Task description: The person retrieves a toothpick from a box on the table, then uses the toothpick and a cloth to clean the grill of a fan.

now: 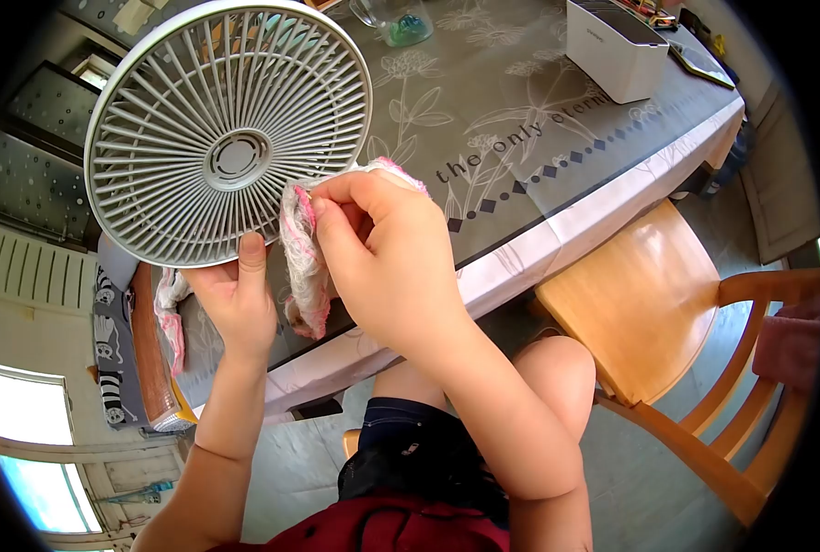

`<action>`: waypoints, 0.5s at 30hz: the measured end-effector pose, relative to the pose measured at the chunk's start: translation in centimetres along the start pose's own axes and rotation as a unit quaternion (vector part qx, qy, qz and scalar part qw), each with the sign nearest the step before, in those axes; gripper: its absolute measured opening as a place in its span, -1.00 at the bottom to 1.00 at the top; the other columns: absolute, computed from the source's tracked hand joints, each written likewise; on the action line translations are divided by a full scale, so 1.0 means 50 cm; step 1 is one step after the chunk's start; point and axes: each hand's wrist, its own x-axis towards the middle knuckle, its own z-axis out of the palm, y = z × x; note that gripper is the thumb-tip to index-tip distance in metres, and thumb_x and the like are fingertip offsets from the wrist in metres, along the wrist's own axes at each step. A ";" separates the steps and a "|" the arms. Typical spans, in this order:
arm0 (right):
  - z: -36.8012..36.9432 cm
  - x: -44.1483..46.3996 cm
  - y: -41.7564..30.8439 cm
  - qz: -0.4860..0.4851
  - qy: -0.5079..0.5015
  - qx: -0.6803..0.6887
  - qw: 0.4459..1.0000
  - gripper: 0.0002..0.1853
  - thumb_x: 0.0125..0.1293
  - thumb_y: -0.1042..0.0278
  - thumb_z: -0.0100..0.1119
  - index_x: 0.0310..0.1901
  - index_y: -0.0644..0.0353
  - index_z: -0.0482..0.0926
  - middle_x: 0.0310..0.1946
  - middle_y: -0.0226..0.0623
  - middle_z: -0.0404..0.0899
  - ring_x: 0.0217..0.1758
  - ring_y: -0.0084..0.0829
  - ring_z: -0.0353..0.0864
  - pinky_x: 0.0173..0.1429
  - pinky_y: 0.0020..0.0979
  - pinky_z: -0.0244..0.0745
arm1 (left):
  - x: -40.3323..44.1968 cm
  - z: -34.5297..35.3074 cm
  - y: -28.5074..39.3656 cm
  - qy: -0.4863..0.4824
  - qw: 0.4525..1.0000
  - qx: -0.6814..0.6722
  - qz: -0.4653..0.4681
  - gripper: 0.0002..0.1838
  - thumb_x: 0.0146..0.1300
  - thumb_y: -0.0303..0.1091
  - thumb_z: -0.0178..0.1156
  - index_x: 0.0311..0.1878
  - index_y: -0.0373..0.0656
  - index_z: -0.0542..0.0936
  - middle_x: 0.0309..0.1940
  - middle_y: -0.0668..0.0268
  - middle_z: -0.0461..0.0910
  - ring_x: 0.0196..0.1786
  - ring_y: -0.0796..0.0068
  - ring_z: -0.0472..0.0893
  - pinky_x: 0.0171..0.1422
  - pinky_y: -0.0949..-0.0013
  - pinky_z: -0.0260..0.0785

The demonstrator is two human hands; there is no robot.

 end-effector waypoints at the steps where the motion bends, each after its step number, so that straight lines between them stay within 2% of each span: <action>1: 0.005 -0.002 0.000 0.031 -0.004 0.061 0.998 -0.87 0.38 0.55 0.12 -0.13 0.39 0.61 -0.44 -0.44 0.59 -0.46 -0.72 0.48 -0.38 -0.61 0.40 | -0.001 0.001 -0.001 -0.003 1.000 0.000 0.001 -0.38 0.35 -0.52 0.22 0.37 -0.25 0.13 0.26 0.15 0.39 0.23 0.40 0.46 0.39 0.27 0.23; 2: 0.009 -0.003 -0.001 0.063 -0.009 0.122 0.991 -0.86 0.40 0.53 0.11 -0.11 0.39 0.61 -0.42 -0.43 0.61 -0.44 -0.74 0.47 -0.38 -0.62 0.39 | -0.002 0.002 -0.002 0.004 1.000 0.009 0.002 -0.38 0.36 -0.52 0.20 0.37 -0.26 0.12 0.26 0.14 0.38 0.24 0.38 0.46 0.39 0.27 0.23; 3: 0.011 -0.003 -0.002 0.063 -0.007 0.123 0.990 -0.86 0.40 0.53 0.11 -0.11 0.39 0.61 -0.42 -0.43 0.61 -0.44 -0.74 0.47 -0.38 -0.62 0.39 | -0.004 0.002 -0.002 0.011 1.000 0.018 0.003 -0.39 0.37 -0.52 0.19 0.37 -0.27 0.11 0.27 0.12 0.38 0.25 0.37 0.46 0.40 0.26 0.23; 5: 0.012 -0.002 -0.006 0.073 0.003 0.160 0.984 -0.86 0.31 0.49 0.19 -0.18 0.38 0.64 -0.42 -0.30 0.61 -0.42 -0.61 0.53 -0.30 -0.51 0.46 | -0.003 0.003 0.003 -0.003 0.999 0.039 0.002 -0.41 0.38 -0.52 0.17 0.37 -0.28 0.10 0.27 0.09 0.37 0.26 0.35 0.46 0.40 0.24 0.24; 12: 0.011 0.007 -0.002 0.096 -0.010 0.218 0.971 -0.85 0.28 0.50 0.21 -0.17 0.37 0.65 -0.45 -0.29 0.59 -0.45 -0.57 0.53 -0.34 -0.49 0.44 | 0.002 0.001 -0.005 0.018 0.999 0.033 0.009 -0.43 0.37 -0.51 0.19 0.34 -0.31 0.14 0.23 0.09 0.41 0.22 0.35 0.48 0.38 0.25 0.26; 14: -0.003 0.007 -0.014 0.019 0.014 0.006 1.000 -0.86 0.22 0.51 0.24 -0.21 0.35 0.65 -0.49 -0.22 0.58 -0.49 -0.41 0.54 -0.35 -0.41 0.43 | 0.003 0.009 -0.006 0.020 0.999 0.015 0.027 -0.41 0.34 -0.52 0.23 0.33 -0.31 0.16 0.23 0.11 0.41 0.21 0.39 0.49 0.37 0.26 0.26; 15: -0.005 0.005 -0.011 0.019 0.014 0.006 1.000 -0.86 0.22 0.51 0.24 -0.21 0.35 0.65 -0.49 -0.22 0.58 -0.49 -0.41 0.54 -0.35 -0.41 0.43 | 0.003 0.009 -0.003 0.020 0.999 0.015 0.027 -0.41 0.34 -0.52 0.23 0.33 -0.31 0.16 0.23 0.11 0.41 0.21 0.39 0.49 0.37 0.26 0.26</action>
